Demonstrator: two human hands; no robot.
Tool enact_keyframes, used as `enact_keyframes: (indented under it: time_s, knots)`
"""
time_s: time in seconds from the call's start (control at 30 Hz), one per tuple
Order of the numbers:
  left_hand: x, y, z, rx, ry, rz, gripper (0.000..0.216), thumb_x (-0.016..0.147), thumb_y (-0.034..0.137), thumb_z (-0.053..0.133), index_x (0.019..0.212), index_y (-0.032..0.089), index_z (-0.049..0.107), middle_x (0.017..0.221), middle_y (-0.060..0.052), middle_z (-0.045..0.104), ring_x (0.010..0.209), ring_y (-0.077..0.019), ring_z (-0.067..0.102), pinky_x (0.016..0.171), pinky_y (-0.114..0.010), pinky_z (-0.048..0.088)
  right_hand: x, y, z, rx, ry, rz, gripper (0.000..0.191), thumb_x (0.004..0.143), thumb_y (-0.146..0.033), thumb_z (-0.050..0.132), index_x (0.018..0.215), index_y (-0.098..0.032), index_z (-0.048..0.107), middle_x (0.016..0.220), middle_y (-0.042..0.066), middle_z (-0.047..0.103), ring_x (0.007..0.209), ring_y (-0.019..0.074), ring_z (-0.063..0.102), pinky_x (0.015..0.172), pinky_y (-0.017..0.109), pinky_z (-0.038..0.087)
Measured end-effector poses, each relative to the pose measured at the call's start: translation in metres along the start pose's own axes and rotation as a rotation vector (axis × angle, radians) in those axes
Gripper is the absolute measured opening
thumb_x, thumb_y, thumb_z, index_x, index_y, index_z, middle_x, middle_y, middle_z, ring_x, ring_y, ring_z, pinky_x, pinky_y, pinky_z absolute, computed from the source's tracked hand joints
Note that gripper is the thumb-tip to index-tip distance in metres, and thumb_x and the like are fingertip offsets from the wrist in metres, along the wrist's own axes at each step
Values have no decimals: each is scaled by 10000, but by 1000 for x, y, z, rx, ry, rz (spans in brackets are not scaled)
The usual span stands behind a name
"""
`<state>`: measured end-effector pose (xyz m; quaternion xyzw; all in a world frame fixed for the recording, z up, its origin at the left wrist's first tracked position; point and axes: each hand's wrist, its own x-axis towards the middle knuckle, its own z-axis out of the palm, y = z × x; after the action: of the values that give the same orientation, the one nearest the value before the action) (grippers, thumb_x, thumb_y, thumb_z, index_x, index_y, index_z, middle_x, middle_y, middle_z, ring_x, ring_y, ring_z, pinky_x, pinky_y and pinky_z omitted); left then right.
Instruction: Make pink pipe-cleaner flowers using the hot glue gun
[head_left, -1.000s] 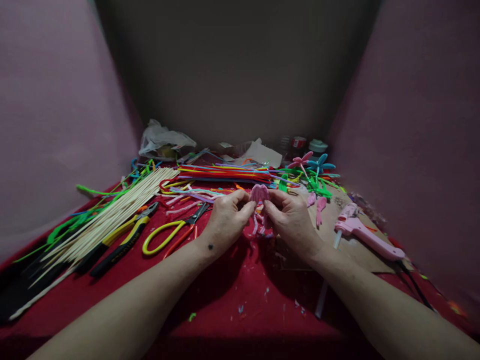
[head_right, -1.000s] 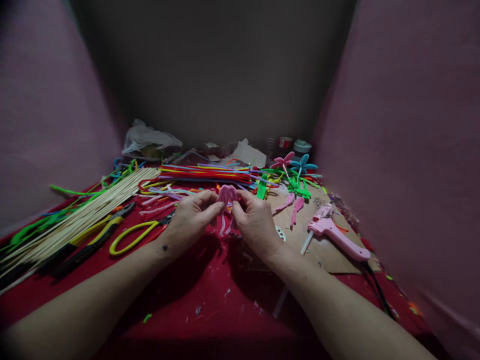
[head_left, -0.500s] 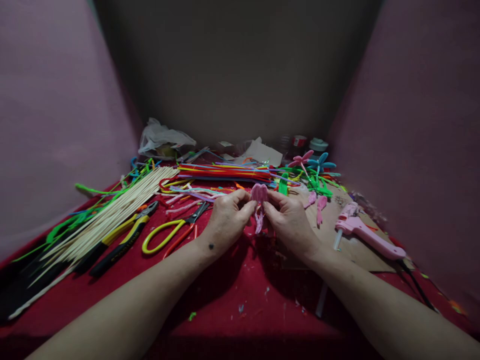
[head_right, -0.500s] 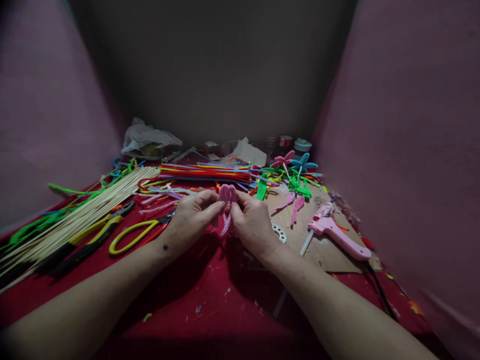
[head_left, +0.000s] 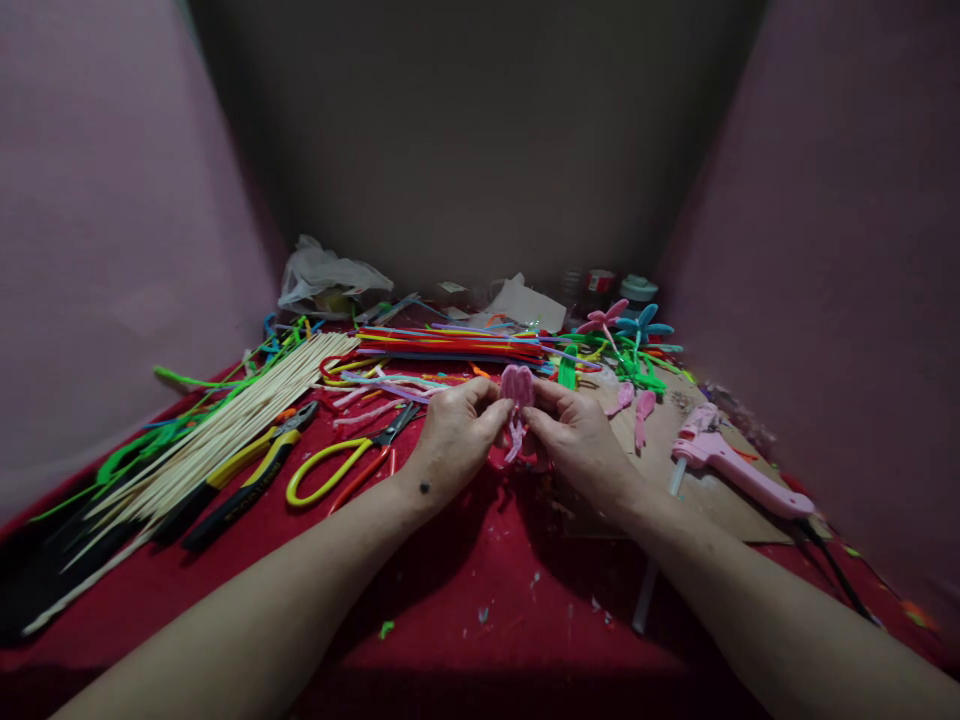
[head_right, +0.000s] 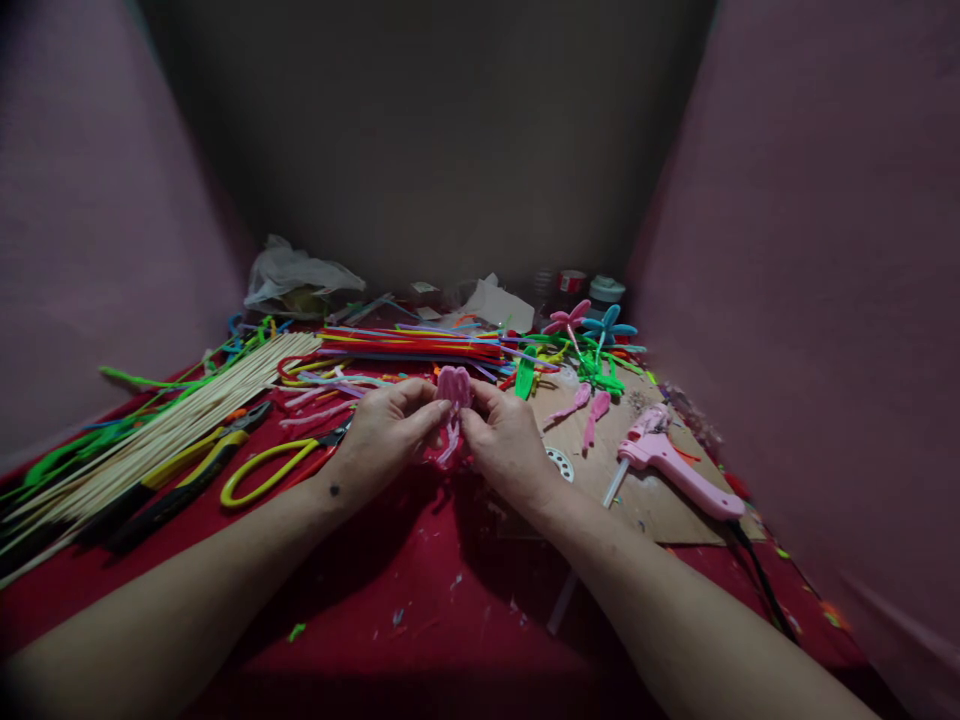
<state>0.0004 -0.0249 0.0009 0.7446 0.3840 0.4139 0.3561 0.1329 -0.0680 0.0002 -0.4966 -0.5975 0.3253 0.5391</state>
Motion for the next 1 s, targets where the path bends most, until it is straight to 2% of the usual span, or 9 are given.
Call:
enact_keyframes:
  time_s: [0.13, 0.3, 0.47, 0.57, 0.83, 1.0]
  knots:
    - [2, 1, 0, -61, 4, -42, 161, 765, 261, 535, 651, 155, 575, 509, 27, 563, 449, -88, 494, 472, -195, 380, 1, 0, 0, 179, -10, 78, 244, 759, -200, 533, 977, -160, 634, 726, -5, 619, 552, 95, 491, 525, 219, 396]
    - [2, 3, 0, -146, -9, -89, 155, 764, 257, 542, 671, 141, 587, 509, 22, 564, 435, -79, 492, 456, -187, 386, 1, 4, 0, 268, 32, 203, 139, 721, -275, 609, 758, -141, 612, 631, -8, 601, 497, 83, 492, 474, 207, 382]
    - [1, 4, 0, -161, -24, -103, 149, 764, 246, 540, 677, 135, 587, 510, 16, 571, 428, -75, 493, 455, -185, 402, 0, 2, 1, 306, 36, 344, 131, 701, -261, 637, 693, -137, 594, 516, -20, 578, 378, 66, 466, 336, 172, 285]
    - [1, 3, 0, -182, -45, -93, 153, 770, 249, 534, 673, 138, 576, 515, 18, 577, 414, -72, 496, 449, -186, 408, 2, 1, 1, 354, 31, 391, 121, 674, -232, 651, 661, -128, 590, 512, -2, 595, 367, 76, 499, 309, 167, 263]
    - [2, 2, 3, -304, -66, -138, 132, 755, 266, 557, 715, 140, 567, 508, 23, 568, 398, -84, 501, 406, -198, 413, 3, 6, 0, 412, -11, 407, 186, 622, -274, 700, 665, -101, 644, 533, 25, 610, 360, 54, 431, 329, 187, 219]
    - [2, 4, 0, -238, -47, -97, 119, 740, 217, 554, 665, 133, 589, 512, 35, 539, 410, -57, 455, 410, -177, 367, 2, 1, 2, 404, 9, 375, 133, 570, -209, 698, 624, -96, 653, 458, -23, 529, 366, 33, 322, 373, 205, 179]
